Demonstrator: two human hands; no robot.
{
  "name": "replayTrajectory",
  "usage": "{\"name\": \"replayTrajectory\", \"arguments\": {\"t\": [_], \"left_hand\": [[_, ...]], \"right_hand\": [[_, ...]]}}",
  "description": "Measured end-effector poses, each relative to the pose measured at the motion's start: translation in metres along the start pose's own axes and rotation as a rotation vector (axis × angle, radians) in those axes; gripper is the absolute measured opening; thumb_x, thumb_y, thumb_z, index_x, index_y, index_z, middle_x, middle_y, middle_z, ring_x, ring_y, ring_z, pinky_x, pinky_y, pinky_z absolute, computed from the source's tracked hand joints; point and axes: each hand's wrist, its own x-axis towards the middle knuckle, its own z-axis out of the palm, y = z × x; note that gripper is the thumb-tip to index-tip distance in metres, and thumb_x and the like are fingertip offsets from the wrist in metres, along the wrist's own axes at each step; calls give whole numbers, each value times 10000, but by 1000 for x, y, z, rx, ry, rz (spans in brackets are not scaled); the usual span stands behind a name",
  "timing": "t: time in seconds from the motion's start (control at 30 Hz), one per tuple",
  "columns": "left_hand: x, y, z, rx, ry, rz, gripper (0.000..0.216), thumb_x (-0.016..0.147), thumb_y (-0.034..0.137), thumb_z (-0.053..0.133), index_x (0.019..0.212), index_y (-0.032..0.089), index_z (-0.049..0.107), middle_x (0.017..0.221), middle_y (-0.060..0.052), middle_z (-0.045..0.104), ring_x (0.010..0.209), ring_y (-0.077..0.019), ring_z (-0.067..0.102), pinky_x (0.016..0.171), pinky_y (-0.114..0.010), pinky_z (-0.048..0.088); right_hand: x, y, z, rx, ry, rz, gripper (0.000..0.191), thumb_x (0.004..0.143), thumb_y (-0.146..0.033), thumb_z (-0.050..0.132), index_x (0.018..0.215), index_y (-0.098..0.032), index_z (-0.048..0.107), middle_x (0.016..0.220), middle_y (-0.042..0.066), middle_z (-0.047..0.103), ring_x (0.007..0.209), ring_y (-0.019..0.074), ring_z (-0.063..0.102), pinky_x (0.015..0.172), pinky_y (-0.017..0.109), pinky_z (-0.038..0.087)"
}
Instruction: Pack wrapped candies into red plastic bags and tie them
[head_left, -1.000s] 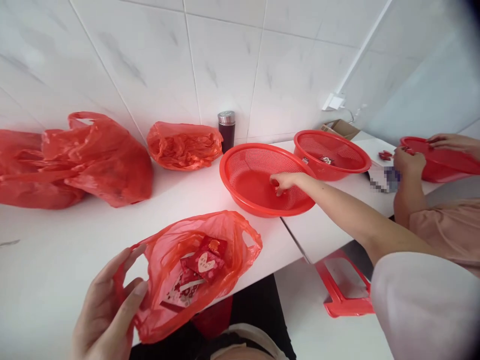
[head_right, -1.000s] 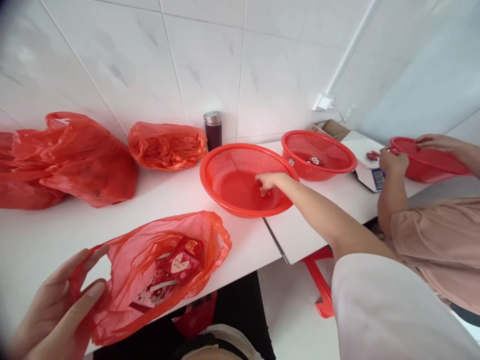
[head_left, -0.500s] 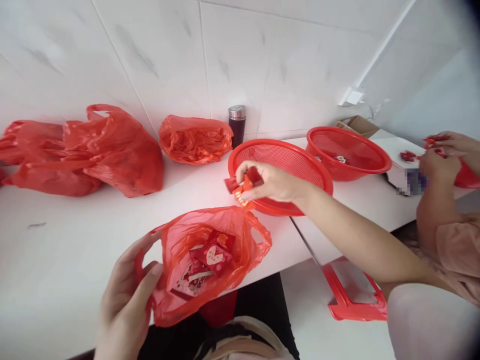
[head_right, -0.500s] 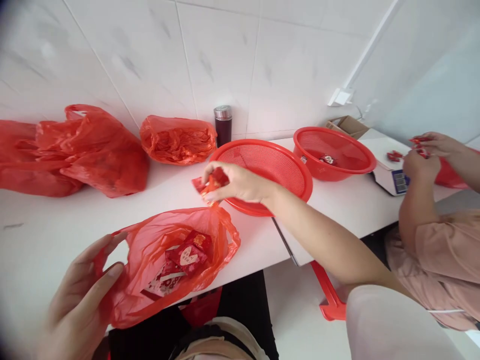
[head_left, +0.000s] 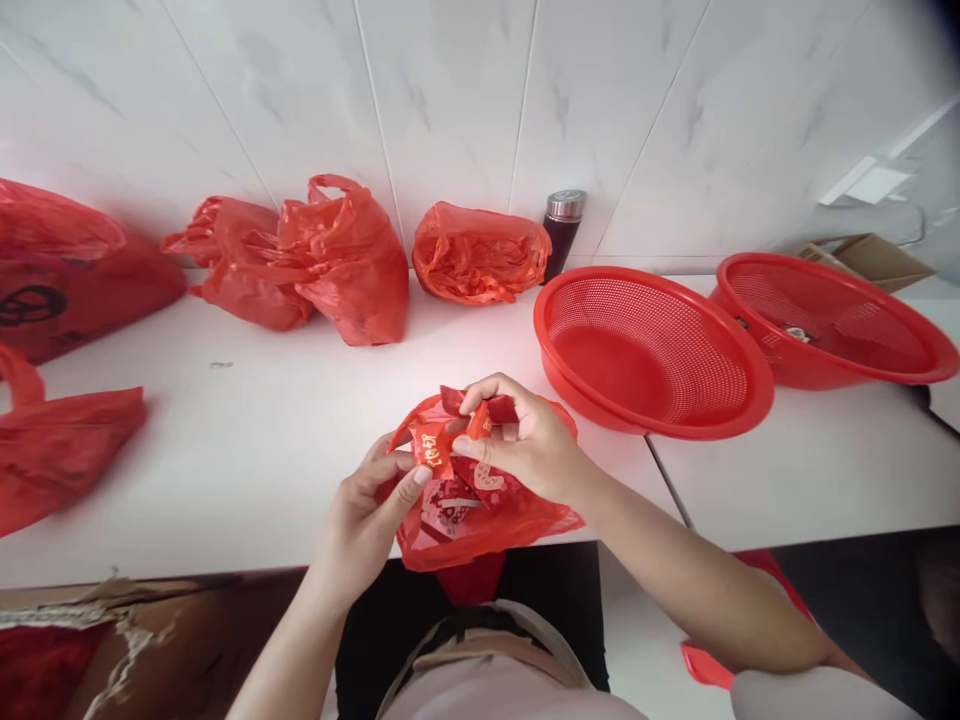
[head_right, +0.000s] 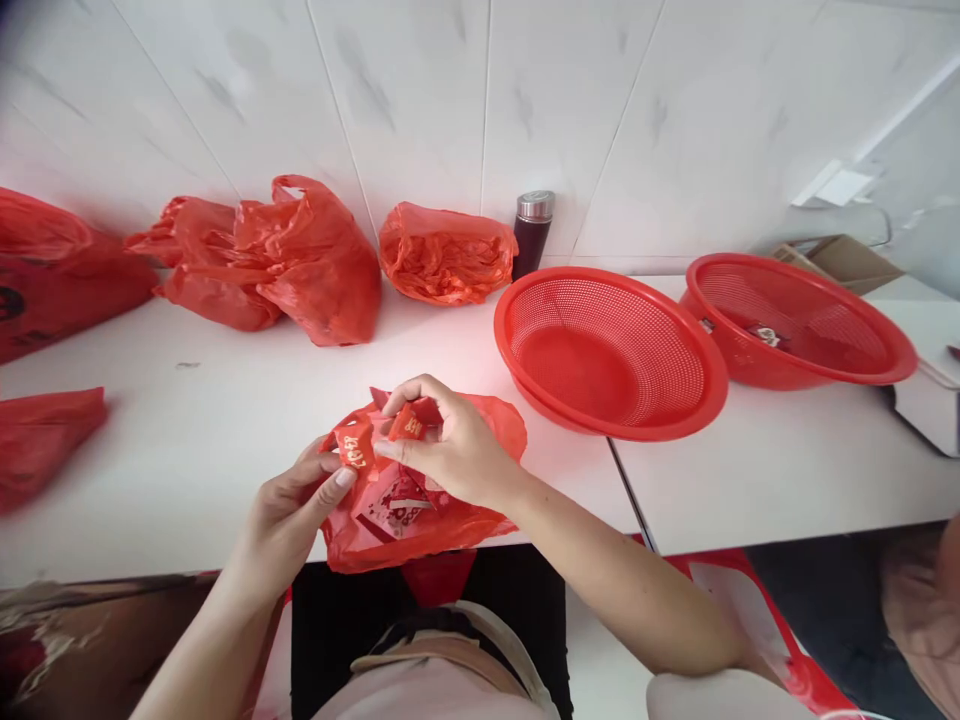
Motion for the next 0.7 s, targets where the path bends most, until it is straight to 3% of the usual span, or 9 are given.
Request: {"name": "replayTrajectory", "arguments": {"t": [0.1,0.23,0.37,0.47,0.57,0.63,0.7], "left_hand": [[0,-1,0,75,-25,55,156,887,340,632,798,246,718,1037,-49,624,1027,-207,611,883,-301,496],[1,1,6,205,-88,117,140,892,324,624,851,272,747,1216,-55,607,1230,-227,550,989,-300,450],[0,-2,9,310,-118,98,170,895,351,608,886,274,759,1265,-64,590,1188,-236,588,941,-303,476],[-1,-5,8,357,-95,52,177,886,371,613,955,278,747,1286,-59,595,1180,-248,593,947,-322,473],[-2,-6,2,396,23,26,331,874,382,630,1197,317,665,1289,-44,605,856,-170,652,804,-304,511],[-2,-4,-3,410,99,19,396,873,390,633,1263,321,625,1265,-38,618,603,-97,540,667,-279,501],[-3,-1,-7,403,136,20,384,873,395,635,1247,308,636,1277,-38,618,525,-69,448,615,-269,484]], "right_hand": [[-6,0,-7,-108,58,28,237,774,-371,750,922,-257,604,976,-6,634,898,164,616,836,321,500],[-14,7,-6,-163,-20,53,248,803,-420,720,975,-258,643,989,-1,660,967,184,619,869,332,481],[-17,15,-3,-177,-58,95,213,804,-393,717,906,-243,607,877,-11,658,830,171,636,764,319,494],[-17,20,-4,-240,-50,87,183,808,-362,712,899,-243,607,882,-14,658,854,176,638,799,330,490],[-15,26,-7,-402,-22,34,188,795,-322,735,941,-245,646,1002,15,658,973,196,615,916,371,461],[-16,28,-9,-466,-1,-17,212,785,-286,752,973,-248,661,1058,29,647,1019,198,598,962,384,443],[-18,26,-12,-425,8,-49,236,782,-259,759,999,-251,666,1085,28,645,1054,194,592,987,380,439]]}}
